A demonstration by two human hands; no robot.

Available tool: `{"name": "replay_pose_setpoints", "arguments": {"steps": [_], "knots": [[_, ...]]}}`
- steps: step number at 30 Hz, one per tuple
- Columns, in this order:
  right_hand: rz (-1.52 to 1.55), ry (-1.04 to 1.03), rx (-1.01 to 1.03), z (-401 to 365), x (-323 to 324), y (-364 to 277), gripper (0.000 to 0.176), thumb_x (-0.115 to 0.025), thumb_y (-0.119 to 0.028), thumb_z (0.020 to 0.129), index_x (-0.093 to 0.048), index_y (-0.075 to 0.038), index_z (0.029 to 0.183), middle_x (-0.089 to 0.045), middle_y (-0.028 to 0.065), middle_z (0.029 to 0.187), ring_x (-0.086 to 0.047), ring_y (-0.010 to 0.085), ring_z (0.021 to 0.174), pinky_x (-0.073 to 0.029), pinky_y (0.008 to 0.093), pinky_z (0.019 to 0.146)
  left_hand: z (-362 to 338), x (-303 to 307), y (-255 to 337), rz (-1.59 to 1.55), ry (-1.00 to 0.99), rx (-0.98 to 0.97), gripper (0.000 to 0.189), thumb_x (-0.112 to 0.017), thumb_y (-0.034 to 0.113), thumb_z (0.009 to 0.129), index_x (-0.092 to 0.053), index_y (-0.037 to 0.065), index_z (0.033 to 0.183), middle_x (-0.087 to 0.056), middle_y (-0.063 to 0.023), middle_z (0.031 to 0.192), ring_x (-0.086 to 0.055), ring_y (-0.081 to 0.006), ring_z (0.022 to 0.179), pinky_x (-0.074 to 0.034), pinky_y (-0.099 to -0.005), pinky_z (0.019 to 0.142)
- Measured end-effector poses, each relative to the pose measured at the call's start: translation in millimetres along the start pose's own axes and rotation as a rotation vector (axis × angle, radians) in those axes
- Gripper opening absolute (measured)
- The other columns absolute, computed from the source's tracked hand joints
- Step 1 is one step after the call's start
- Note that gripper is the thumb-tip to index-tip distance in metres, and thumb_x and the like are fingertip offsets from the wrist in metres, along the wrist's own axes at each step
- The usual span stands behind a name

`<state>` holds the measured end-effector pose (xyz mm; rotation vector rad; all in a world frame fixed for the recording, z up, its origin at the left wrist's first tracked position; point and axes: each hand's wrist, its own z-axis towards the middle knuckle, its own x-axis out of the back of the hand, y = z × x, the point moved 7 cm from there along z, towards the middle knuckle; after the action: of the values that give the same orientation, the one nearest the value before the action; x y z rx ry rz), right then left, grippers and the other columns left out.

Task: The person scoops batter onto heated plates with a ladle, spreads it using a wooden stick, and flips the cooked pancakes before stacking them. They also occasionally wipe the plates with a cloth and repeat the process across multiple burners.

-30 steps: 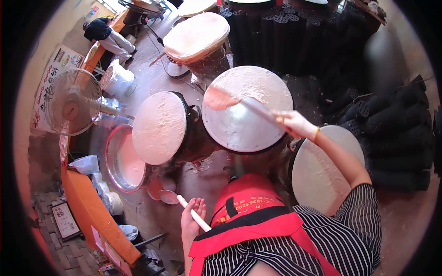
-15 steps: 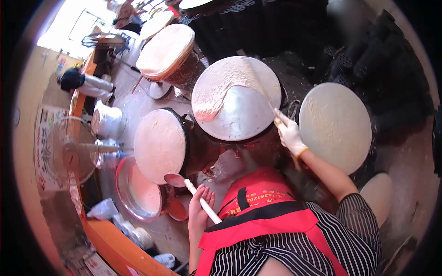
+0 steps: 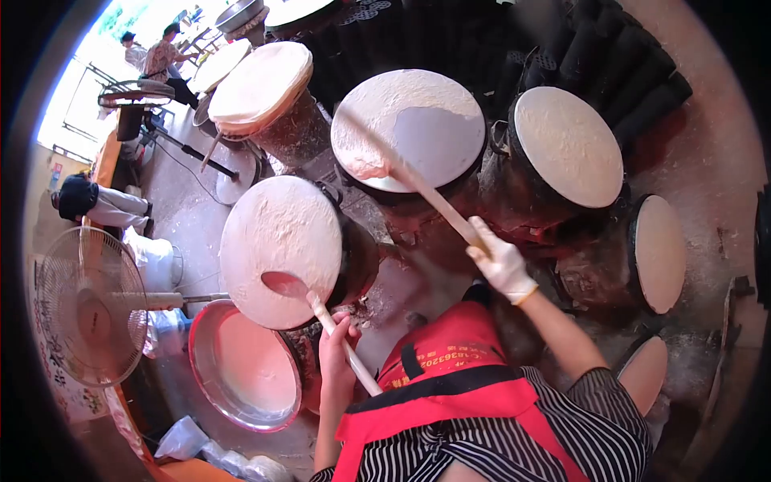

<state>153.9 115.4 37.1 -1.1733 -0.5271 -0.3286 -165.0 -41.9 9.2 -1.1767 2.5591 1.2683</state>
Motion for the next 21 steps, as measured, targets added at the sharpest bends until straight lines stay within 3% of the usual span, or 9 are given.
{"name": "replay_pose_setpoints", "arguments": {"steps": [1,5,6,11,15,19,20,21], "knots": [[0.087,0.056,0.025,4,-33,2,0.048,-0.055,-0.026,0.092,-0.044,-0.013,0.137,-0.056,0.0256,0.115,-0.060,0.0397,0.098,-0.050,0.0416,0.076,-10,8,1,-0.003,0.040,-0.024,0.014,-0.059,0.007,0.089,-0.055,0.003,0.102,-0.049,0.0017,0.067,-0.049,-0.0083,0.061,-0.049,-0.0236,0.068],[0.231,-0.029,-0.280,68,-171,-13,0.040,-0.045,-0.026,0.095,-0.048,-0.007,0.130,-0.060,0.0276,0.100,-0.059,0.0433,0.092,-0.048,0.0470,0.074,-46,48,-4,-0.044,0.147,-0.072,0.012,-0.057,0.002,0.088,-0.055,0.003,0.100,-0.042,0.0048,0.063,-0.041,-0.0050,0.053,-0.048,-0.0225,0.067],[0.374,0.058,-0.245,89,-211,-9,0.039,-0.044,-0.028,0.095,-0.051,-0.007,0.128,-0.061,0.0270,0.097,-0.060,0.0433,0.090,-0.048,0.0477,0.072,-53,58,-6,-0.031,0.164,-0.086,0.012,-0.057,0.002,0.088,-0.055,0.002,0.100,-0.043,0.0036,0.065,-0.042,-0.0061,0.055,-0.048,-0.0228,0.067],[0.457,0.167,-0.542,125,-329,38,0.035,-0.041,-0.032,0.097,-0.052,-0.015,0.126,-0.054,0.0122,0.074,-0.052,0.0270,0.062,-0.041,0.0396,0.052,-82,90,-9,-0.067,0.226,-0.133,0.015,-0.057,0.001,0.087,-0.055,0.003,0.102,-0.048,0.0002,0.070,-0.051,-0.0105,0.064,-0.049,-0.0236,0.070],[0.679,0.216,-0.658,61,-295,37,0.036,-0.040,-0.028,0.099,-0.044,-0.026,0.135,-0.045,-0.0019,0.058,-0.040,0.0100,0.037,-0.033,0.0271,0.032,-87,99,-13,-0.089,0.263,-0.087,0.017,-0.058,0.002,0.086,-0.055,0.005,0.103,-0.052,-0.0004,0.077,-0.056,-0.0117,0.068,-0.050,-0.0243,0.071],[0.948,0.155,-0.833,3,-207,-1,0.044,-0.037,-0.021,0.100,-0.032,-0.034,0.142,-0.047,-0.0007,0.064,-0.037,0.0069,0.037,-0.031,0.0243,0.031,-80,95,-18,-0.086,0.209,-0.031,0.019,-0.058,0.003,0.086,-0.055,0.007,0.104,-0.055,-0.0014,0.085,-0.058,-0.0134,0.075,-0.051,-0.0280,0.075],[0.924,0.189,-0.875,-1,-192,0,0.042,-0.037,-0.022,0.100,-0.034,-0.034,0.140,-0.046,-0.0010,0.064,-0.036,0.0071,0.037,-0.031,0.0240,0.031,-79,92,-20,-0.095,0.198,-0.019,0.019,-0.059,0.003,0.085,-0.055,0.007,0.104,-0.055,-0.0015,0.086,-0.058,-0.0138,0.077,-0.051,-0.0287,0.076],[1.090,0.225,-0.954,-1,-187,3,0.040,-0.037,-0.022,0.100,-0.035,-0.034,0.138,-0.046,-0.0010,0.064,-0.036,0.0072,0.037,-0.031,0.0238,0.031,-79,92,-22,-0.107,0.182,-0.016,0.020,-0.059,0.004,0.085,-0.055,0.007,0.105,-0.055,-0.0024,0.088,-0.058,-0.0143,0.080,-0.052,-0.0298,0.078]]}}
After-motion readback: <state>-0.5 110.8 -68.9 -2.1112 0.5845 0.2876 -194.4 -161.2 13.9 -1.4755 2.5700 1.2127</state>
